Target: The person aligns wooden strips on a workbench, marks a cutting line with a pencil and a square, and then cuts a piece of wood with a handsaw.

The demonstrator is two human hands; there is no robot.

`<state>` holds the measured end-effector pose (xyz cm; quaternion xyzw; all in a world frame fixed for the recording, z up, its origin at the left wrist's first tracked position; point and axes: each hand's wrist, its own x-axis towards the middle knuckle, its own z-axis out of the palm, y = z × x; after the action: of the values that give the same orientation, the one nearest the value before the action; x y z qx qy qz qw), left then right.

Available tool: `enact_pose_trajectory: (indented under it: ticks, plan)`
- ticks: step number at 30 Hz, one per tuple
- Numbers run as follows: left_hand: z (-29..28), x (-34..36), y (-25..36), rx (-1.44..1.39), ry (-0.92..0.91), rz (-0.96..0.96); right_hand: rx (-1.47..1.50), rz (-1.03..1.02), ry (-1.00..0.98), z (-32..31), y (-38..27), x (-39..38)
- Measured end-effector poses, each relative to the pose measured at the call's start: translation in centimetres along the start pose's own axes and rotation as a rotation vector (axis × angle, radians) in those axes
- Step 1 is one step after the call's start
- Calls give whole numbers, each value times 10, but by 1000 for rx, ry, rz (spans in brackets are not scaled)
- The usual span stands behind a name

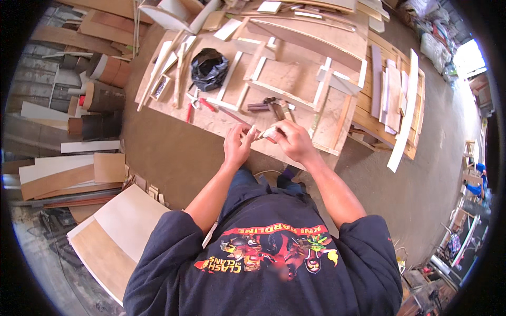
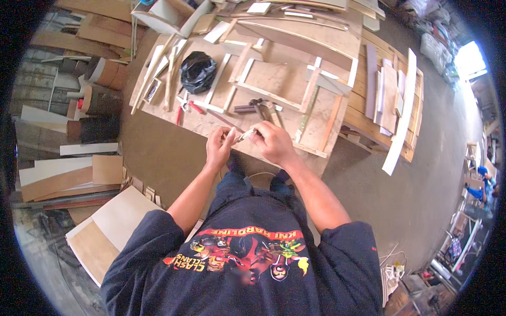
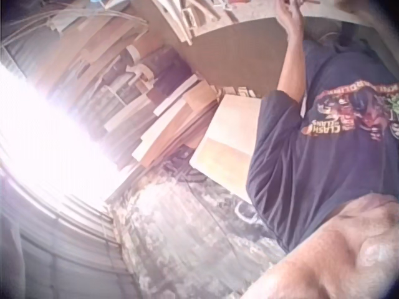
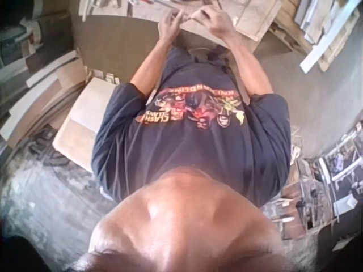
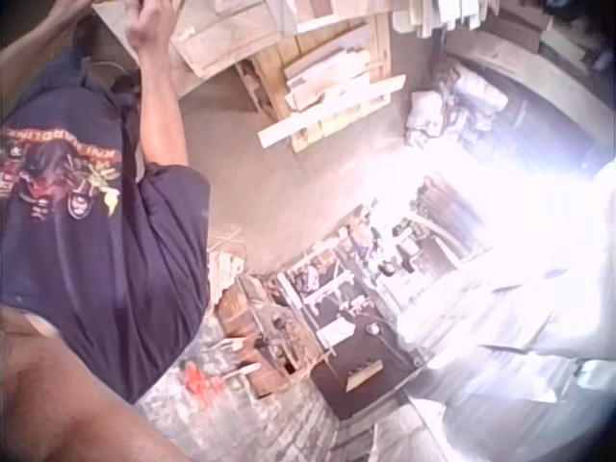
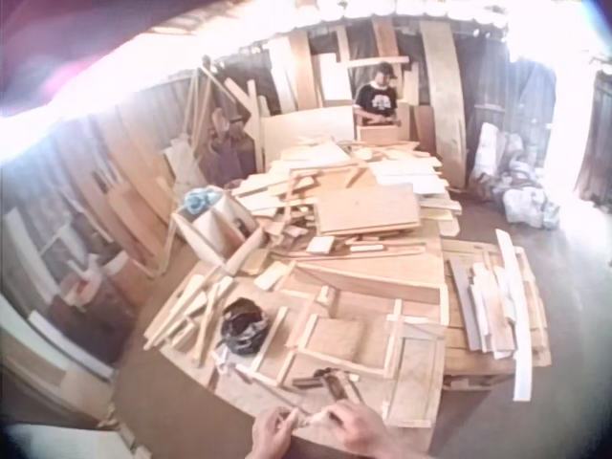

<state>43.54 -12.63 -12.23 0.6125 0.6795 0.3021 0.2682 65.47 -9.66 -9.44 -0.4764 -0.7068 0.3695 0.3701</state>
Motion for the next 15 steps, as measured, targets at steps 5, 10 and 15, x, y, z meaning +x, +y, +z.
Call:
enact_pose_trajectory:
  ticks: [5,10,15]
  plan:
    - [-47,-4,-67,-765,-264,-252,128,-50,-301,93,-32,41]
    - [-105,-6,-141,-647,-297,-274,31,63,-342,187,-36,60]
    - [-148,13,-234,-755,-19,-448,-203,246,-311,279,-30,84]
